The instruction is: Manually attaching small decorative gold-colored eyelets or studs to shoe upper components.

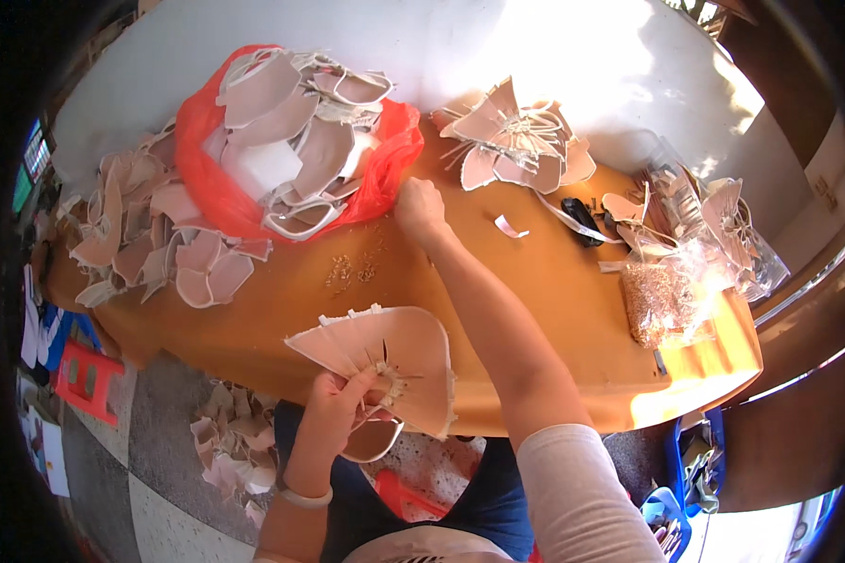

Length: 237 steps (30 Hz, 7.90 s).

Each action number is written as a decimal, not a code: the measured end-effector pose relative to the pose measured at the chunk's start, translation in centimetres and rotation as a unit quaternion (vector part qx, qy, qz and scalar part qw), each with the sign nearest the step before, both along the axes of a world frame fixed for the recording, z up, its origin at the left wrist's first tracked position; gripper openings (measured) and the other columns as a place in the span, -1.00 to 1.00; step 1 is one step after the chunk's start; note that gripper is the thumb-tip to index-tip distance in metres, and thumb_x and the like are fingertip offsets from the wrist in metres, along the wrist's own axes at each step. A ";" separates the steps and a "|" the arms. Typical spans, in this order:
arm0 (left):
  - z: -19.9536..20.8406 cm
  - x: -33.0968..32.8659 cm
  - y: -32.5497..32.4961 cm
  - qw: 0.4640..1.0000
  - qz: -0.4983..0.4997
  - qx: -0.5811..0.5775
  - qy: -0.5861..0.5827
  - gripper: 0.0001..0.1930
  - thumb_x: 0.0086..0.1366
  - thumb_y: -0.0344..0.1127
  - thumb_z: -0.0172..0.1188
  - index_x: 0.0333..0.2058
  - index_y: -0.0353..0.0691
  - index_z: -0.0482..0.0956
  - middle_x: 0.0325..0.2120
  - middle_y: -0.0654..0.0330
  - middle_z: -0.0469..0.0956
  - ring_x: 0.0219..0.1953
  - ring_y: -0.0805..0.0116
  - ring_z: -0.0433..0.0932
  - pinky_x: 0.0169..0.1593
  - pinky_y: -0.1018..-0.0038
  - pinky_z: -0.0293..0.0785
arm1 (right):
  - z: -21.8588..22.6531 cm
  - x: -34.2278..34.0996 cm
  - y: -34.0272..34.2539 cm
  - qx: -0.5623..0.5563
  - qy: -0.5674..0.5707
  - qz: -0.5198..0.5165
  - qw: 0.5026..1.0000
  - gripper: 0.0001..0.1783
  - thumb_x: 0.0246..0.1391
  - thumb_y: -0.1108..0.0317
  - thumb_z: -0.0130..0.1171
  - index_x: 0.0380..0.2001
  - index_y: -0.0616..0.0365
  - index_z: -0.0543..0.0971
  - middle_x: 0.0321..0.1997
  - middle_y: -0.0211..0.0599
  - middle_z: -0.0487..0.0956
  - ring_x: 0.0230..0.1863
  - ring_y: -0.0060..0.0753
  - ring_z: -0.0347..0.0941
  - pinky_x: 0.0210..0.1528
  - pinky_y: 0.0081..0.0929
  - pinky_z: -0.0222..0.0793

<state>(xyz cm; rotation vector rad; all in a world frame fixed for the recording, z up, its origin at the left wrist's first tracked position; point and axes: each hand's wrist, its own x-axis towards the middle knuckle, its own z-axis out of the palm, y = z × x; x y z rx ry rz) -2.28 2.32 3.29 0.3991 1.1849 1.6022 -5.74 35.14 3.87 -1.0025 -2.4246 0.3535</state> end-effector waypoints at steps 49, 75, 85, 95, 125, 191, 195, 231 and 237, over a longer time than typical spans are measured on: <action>-1.3 1.6 0.2 0.991 0.060 0.005 0.121 -0.88 0.27 -0.47 0.27 -0.25 -0.40 0.65 -0.61 0.29 0.57 -0.76 0.71 0.32 -0.71 0.67 0.19 | 4.6 11.6 -9.3 -0.215 0.029 0.232 0.948 -0.81 -0.07 0.42 0.35 -0.31 0.15 0.70 -0.41 -0.29 0.67 -0.45 -0.39 0.57 -0.31 -0.44 0.47; 0.3 1.1 -0.4 0.988 0.064 -0.006 0.140 -0.85 0.25 -0.51 0.25 -0.21 -0.43 0.61 -0.50 0.23 0.63 -0.67 0.68 0.42 -0.62 0.69 0.29 | 4.4 14.6 -17.1 -0.142 0.005 0.396 0.907 -0.95 0.08 0.45 0.19 -0.35 0.12 0.54 -0.24 -0.17 0.44 -0.21 -0.03 0.46 -0.17 -0.23 0.40; -0.5 1.2 -0.6 0.977 0.079 -0.021 0.195 -0.85 0.24 -0.50 0.27 -0.23 -0.46 0.62 -0.53 0.23 0.62 -0.67 0.67 0.42 -0.63 0.66 0.27 | 3.3 14.2 -17.6 -0.149 0.053 0.366 0.917 -0.88 0.01 0.48 0.26 -0.36 0.15 0.52 -0.30 -0.21 0.46 -0.25 -0.13 0.47 -0.20 -0.32 0.41; -1.2 0.5 -0.2 0.981 0.070 0.040 0.177 -0.83 0.24 -0.54 0.24 -0.19 -0.45 0.62 -0.43 0.16 0.65 -0.49 0.62 0.56 -0.53 0.67 0.44 | 3.8 9.7 -10.7 -0.208 0.030 0.162 0.964 -0.77 0.03 0.40 0.28 -0.24 0.29 0.65 -0.32 -0.14 0.68 -0.29 -0.25 0.63 -0.17 -0.40 0.52; -0.3 2.8 1.0 0.982 0.064 0.065 0.165 -0.82 0.22 -0.54 0.28 -0.20 -0.48 0.62 -0.40 0.19 0.67 -0.39 0.62 0.57 -0.32 0.65 0.51 | 5.1 16.2 -17.4 -0.139 -0.003 0.373 0.917 -0.93 0.05 0.47 0.20 -0.35 0.16 0.58 -0.34 -0.20 0.50 -0.28 -0.07 0.50 -0.22 -0.26 0.43; 0.1 -0.2 9.4 0.836 0.008 0.065 0.545 -0.55 0.10 -0.52 0.34 0.02 -0.20 0.60 -0.23 0.01 0.52 -0.18 0.16 0.60 -0.06 0.31 0.54 | 4.3 24.4 -11.6 -0.520 0.287 0.001 0.805 -0.71 0.24 0.25 0.17 -0.18 0.30 0.56 -0.28 -0.22 0.64 -0.38 -0.52 0.60 -0.45 -0.56 0.58; 1.5 0.6 10.6 0.749 0.012 0.069 0.659 -0.74 0.08 -0.49 0.32 -0.20 -0.20 0.71 -0.20 -0.05 0.49 -0.26 0.01 0.56 -0.12 0.23 0.52 | 2.8 24.1 -9.4 -0.353 0.103 -0.049 0.929 -0.75 0.05 0.27 0.32 -0.45 0.29 0.64 -0.57 -0.26 0.62 -0.53 -0.49 0.59 -0.47 -0.51 0.53; 0.4 3.9 11.4 0.608 -0.115 0.161 0.769 -0.57 0.19 -0.37 0.11 0.07 -0.14 0.54 -0.02 0.18 0.47 0.06 0.13 0.38 0.15 0.17 0.31 | 1.3 15.1 -1.5 0.044 -0.017 0.171 0.984 -0.88 0.12 0.38 0.18 -0.32 0.20 0.56 -0.29 -0.16 0.58 -0.22 -0.07 0.52 -0.12 -0.22 0.42; 0.8 4.0 11.2 0.611 -0.114 0.160 0.767 -0.57 0.18 -0.38 0.11 0.07 -0.10 0.53 -0.03 0.18 0.46 0.06 0.12 0.37 0.15 0.16 0.30 | 3.8 23.8 -4.5 -0.145 0.001 0.279 0.949 -0.92 0.08 0.44 0.15 -0.37 0.22 0.57 -0.33 -0.15 0.55 -0.22 -0.05 0.50 -0.17 -0.26 0.41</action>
